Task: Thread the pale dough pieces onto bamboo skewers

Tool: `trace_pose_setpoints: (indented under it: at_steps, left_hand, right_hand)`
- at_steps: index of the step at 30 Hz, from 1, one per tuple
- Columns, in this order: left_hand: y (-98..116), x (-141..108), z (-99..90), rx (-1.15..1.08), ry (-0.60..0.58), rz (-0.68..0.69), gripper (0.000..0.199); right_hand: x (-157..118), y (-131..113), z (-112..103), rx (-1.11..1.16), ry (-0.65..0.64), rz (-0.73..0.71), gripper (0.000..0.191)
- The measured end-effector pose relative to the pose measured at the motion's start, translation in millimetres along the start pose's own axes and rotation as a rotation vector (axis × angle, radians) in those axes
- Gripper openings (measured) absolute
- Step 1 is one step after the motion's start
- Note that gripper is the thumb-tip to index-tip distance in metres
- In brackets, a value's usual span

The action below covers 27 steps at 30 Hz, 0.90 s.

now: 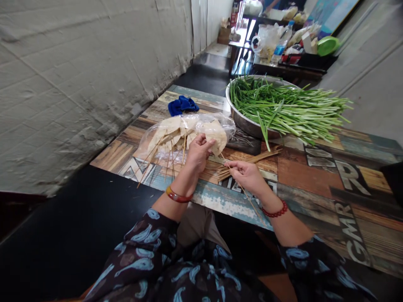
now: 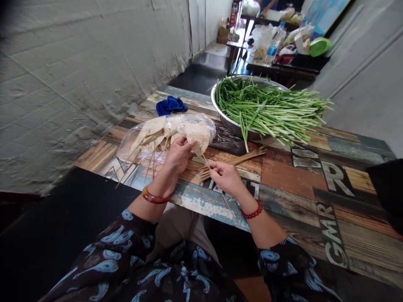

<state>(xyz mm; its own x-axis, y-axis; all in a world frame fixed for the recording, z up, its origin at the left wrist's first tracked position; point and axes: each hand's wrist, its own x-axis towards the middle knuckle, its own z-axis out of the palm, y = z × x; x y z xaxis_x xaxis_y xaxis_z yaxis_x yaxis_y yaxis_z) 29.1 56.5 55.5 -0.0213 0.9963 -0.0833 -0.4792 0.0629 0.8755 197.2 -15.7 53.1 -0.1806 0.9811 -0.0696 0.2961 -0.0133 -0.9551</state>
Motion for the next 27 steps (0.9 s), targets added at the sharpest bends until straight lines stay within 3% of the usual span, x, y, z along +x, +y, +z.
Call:
trace_pose_setpoints:
  at_steps: [27]
  left_hand:
    - [1.3, -2.4, -1.0, -0.158, -0.004, -0.075, 0.039]
  right_hand:
    - [6.3, 6.0, 6.4, -0.064, 0.079, -0.080, 0.037]
